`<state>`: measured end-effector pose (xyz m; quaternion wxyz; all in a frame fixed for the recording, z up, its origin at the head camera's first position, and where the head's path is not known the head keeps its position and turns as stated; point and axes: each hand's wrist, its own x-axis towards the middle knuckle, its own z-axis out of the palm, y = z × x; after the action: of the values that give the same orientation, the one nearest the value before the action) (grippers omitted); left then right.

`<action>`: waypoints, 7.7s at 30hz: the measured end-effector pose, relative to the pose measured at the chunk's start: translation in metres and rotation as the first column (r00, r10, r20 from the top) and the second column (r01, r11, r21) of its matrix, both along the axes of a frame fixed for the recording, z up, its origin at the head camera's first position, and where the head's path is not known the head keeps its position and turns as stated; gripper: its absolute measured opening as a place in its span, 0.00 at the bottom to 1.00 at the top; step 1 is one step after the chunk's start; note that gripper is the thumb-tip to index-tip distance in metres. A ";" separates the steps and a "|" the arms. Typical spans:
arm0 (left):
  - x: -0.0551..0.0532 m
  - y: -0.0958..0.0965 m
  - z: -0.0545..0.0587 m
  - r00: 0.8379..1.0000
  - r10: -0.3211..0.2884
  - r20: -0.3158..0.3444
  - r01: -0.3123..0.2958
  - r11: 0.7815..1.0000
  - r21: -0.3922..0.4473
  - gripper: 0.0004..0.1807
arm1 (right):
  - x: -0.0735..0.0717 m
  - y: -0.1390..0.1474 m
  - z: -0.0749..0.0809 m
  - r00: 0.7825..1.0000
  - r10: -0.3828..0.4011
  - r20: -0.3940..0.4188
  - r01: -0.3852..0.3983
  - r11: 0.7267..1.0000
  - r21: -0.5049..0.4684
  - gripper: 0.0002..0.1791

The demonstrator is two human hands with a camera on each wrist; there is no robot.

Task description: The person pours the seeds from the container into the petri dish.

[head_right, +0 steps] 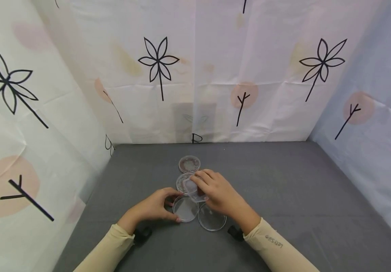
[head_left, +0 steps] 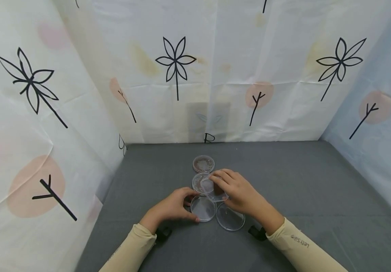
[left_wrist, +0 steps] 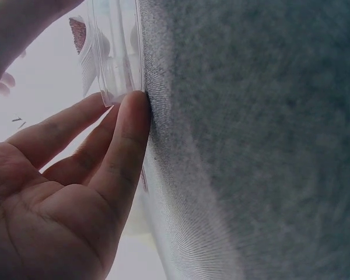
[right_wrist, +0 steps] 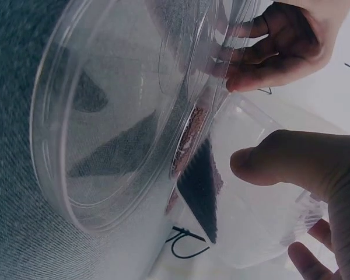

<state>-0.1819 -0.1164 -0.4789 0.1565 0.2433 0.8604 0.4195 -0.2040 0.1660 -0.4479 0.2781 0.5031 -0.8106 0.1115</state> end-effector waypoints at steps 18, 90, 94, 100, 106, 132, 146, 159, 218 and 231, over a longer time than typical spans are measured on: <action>0.001 0.001 0.001 1.000 -0.002 0.001 0.002 1.000 -0.001 0.44 | 0.014 -0.010 0.003 0.992 -0.057 -0.115 0.071 0.991 0.117 0.44; 0.002 0.001 0.000 1.000 -0.001 -0.022 0.001 1.000 -0.016 0.45 | 0.022 -0.015 0.002 0.984 -0.075 -0.159 0.104 0.978 0.183 0.42; 0.003 0.001 0.000 1.000 0.000 -0.019 -0.001 1.000 -0.014 0.45 | 0.022 -0.016 0.002 0.985 -0.077 -0.156 0.106 0.978 0.182 0.42; 0.004 0.001 0.001 1.000 0.002 -0.013 -0.002 1.000 -0.014 0.45 | 0.019 -0.013 0.004 0.989 -0.099 -0.111 0.116 0.981 0.155 0.45; 0.004 0.000 0.001 1.000 0.004 -0.007 -0.004 1.000 -0.013 0.46 | 0.010 -0.001 0.001 0.987 -0.143 0.069 0.139 0.989 0.057 0.51; 0.006 0.001 0.001 1.000 0.005 0.005 -0.005 1.000 0.014 0.46 | -0.056 0.122 -0.017 0.478 -0.061 0.876 0.530 0.815 -0.233 0.52; 0.005 0.000 0.002 1.000 0.012 0.018 -0.012 1.000 0.005 0.45 | -0.055 0.125 -0.019 0.487 -0.171 0.856 0.532 0.835 -0.136 0.55; 0.005 0.000 0.001 1.000 0.013 0.013 -0.013 1.000 -0.005 0.45 | -0.008 0.095 0.010 0.889 -0.193 0.416 0.301 0.930 -0.212 0.34; 0.006 0.001 0.003 1.000 -0.001 0.008 0.001 1.000 0.008 0.46 | 0.018 0.065 -0.007 0.486 0.194 0.852 0.117 0.952 -0.284 0.46; 0.006 0.000 0.001 1.000 -0.002 0.009 0.002 1.000 0.004 0.46 | 0.015 0.043 -0.006 0.446 0.249 0.859 0.078 0.946 -0.315 0.48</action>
<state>-0.1760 -0.1162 -0.4774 0.1602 0.2426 0.8587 0.4220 -0.1889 0.2087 -0.4535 -0.1191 0.3603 -0.7801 0.4975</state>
